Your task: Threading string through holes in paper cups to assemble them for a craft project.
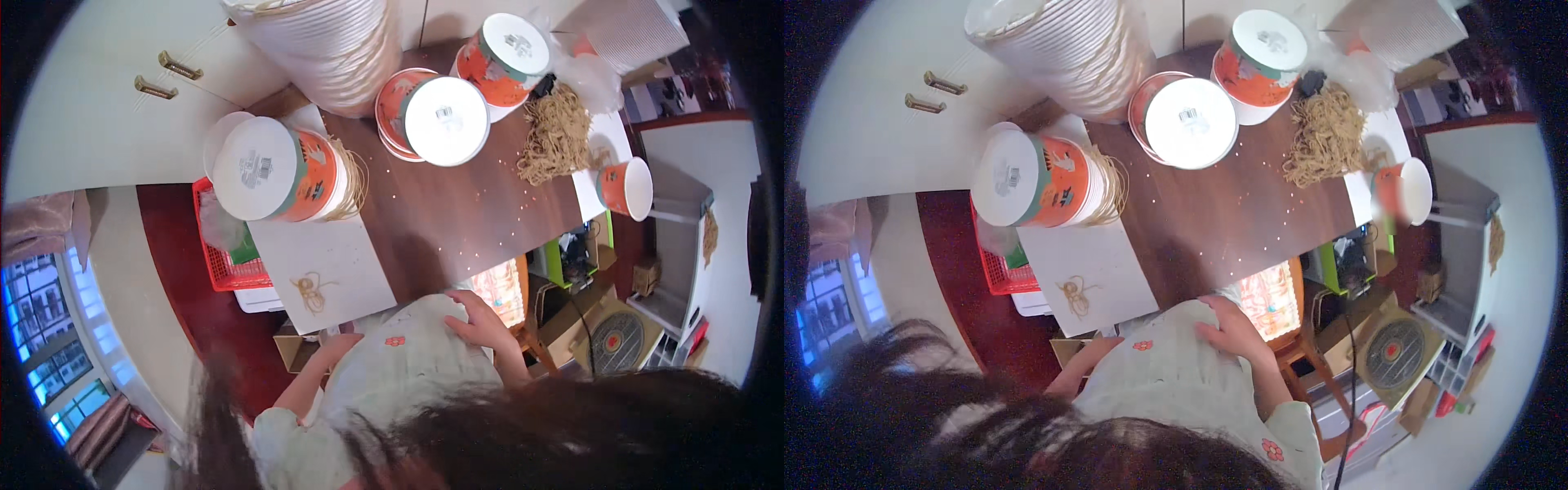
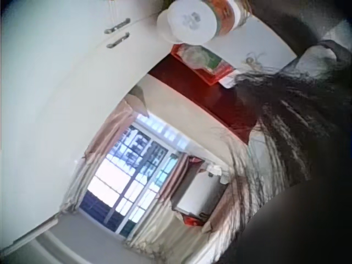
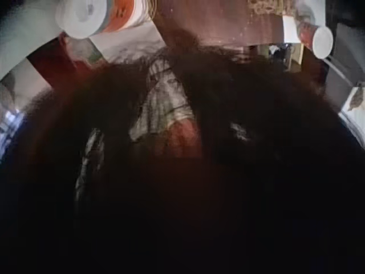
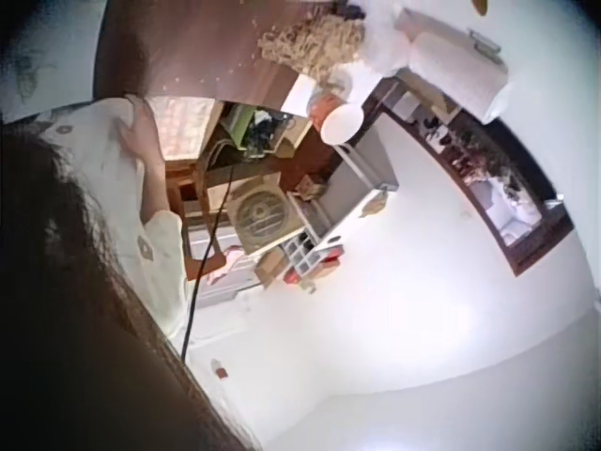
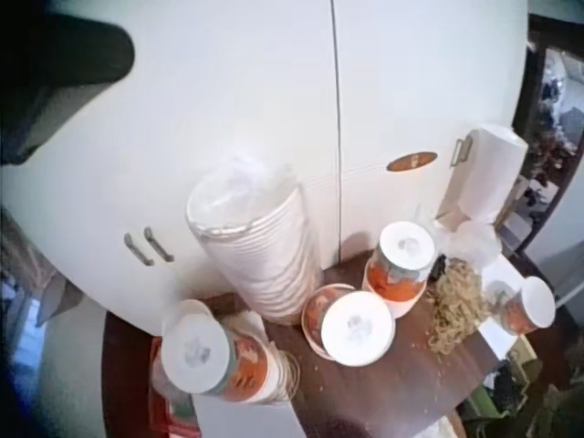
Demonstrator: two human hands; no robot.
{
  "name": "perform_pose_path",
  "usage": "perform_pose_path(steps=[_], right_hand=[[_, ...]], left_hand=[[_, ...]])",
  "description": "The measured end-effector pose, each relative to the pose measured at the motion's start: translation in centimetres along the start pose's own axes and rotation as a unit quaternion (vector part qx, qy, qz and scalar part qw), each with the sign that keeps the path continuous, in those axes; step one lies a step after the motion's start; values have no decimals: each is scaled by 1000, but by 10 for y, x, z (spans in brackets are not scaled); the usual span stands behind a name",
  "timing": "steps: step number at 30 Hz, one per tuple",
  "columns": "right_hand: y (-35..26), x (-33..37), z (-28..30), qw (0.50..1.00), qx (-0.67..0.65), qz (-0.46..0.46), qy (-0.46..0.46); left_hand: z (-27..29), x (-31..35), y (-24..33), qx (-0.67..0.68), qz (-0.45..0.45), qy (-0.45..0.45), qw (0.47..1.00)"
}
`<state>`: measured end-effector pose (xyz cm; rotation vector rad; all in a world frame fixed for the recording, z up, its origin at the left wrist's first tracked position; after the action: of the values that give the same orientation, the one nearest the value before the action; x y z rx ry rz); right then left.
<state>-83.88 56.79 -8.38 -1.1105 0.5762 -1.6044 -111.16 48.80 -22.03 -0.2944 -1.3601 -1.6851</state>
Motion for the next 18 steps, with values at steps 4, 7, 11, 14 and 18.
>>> perform_pose_path(steps=[4, 7, 11, 14, 18], right_hand=[[12, -39, 8, 992, -30, 21, -123], [25, -69, 31, 982, -12, 2, -190], [74, -91, 73, 984, 38, 47, -168], [106, -106, 87, 977, 16, 25, -211], [104, -118, 110, 965, -8, 69, -255]], left_hand=[[10, -25, 56, -176, 13, 0, 984], [3, -60, 84, -158, 76, 43, 984], [-58, -111, 120, -217, -53, 31, 974], [-59, -149, 157, -217, -115, 25, 969], [49, -141, 230, -20, -195, 332, 923]])
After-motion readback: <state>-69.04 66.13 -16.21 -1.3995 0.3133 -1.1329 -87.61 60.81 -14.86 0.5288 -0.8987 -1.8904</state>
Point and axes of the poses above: each hand's wrist, its own x-axis away from the middle knuckle, its own z-axis out of the back of the hand, y = z × x, the point moved 9 cm from there along -x, towards the middle knuckle, and after that the axes turned 14 degrees about y, right-handed, at the moved point
